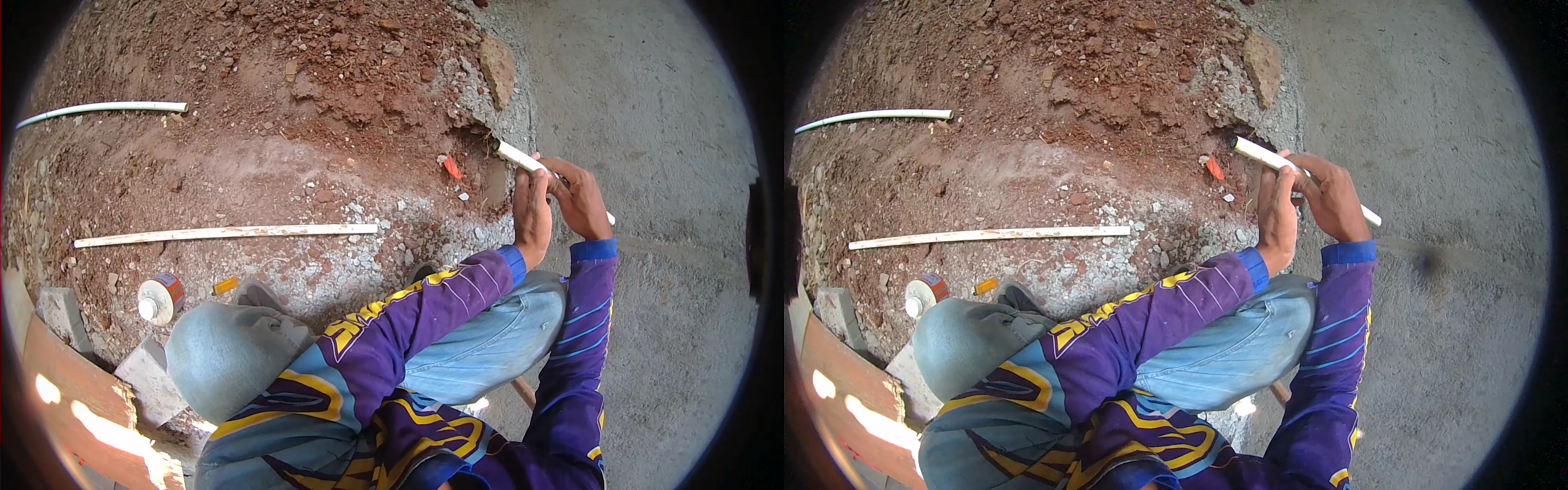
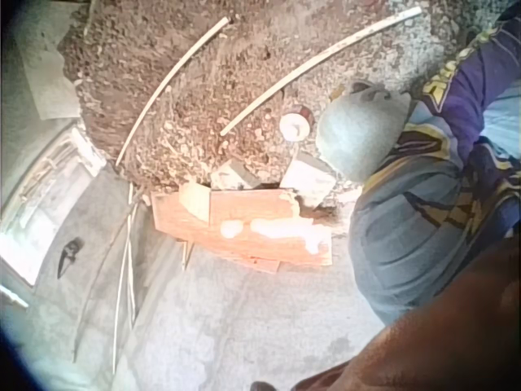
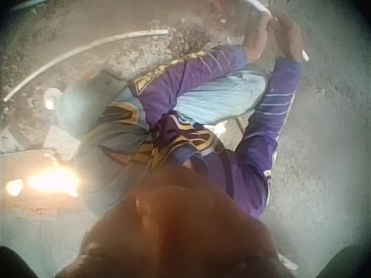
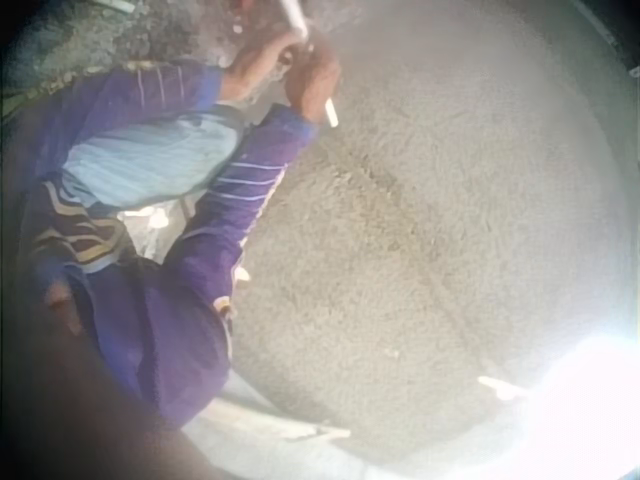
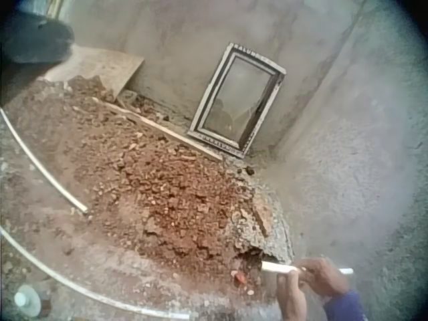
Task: The person measures and cuts a white PVC pipe, then applies glue to the ends and joins two pieces together. They use a lighter to heat the pipe ends to ensure a secure fit.
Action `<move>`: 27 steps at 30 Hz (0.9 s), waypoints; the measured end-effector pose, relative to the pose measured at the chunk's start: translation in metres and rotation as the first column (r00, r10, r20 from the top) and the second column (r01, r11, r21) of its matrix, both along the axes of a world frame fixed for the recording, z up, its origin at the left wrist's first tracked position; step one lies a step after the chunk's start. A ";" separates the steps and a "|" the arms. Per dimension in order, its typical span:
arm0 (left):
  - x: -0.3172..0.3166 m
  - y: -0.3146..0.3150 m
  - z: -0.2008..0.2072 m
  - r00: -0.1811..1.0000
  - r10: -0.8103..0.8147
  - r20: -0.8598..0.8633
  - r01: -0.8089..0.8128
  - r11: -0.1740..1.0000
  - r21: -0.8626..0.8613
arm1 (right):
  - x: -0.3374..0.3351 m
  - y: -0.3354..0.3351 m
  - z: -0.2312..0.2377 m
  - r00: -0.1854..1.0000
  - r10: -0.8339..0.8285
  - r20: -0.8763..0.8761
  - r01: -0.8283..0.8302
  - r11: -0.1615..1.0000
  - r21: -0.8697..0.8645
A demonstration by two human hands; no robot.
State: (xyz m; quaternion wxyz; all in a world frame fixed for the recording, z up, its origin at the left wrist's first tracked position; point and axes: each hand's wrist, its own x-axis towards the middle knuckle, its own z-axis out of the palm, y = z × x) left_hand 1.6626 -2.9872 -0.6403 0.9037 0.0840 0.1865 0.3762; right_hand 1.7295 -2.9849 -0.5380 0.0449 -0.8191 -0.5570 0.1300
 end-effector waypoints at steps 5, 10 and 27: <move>0.014 0.003 -0.010 0.995 -0.003 -0.105 0.003 1.000 -0.002 | -0.001 0.009 -0.004 0.994 -0.077 -0.072 0.075 0.997 -0.031; 0.033 -0.009 -0.014 0.994 0.024 -0.110 -0.025 1.000 -0.013 | 0.034 -0.013 -0.025 0.991 0.106 -0.083 -0.098 0.991 0.096; 0.002 0.071 -0.026 0.961 0.222 -0.167 -0.225 0.974 0.002 | -0.018 0.024 -0.001 0.999 0.002 -0.037 0.002 0.995 0.102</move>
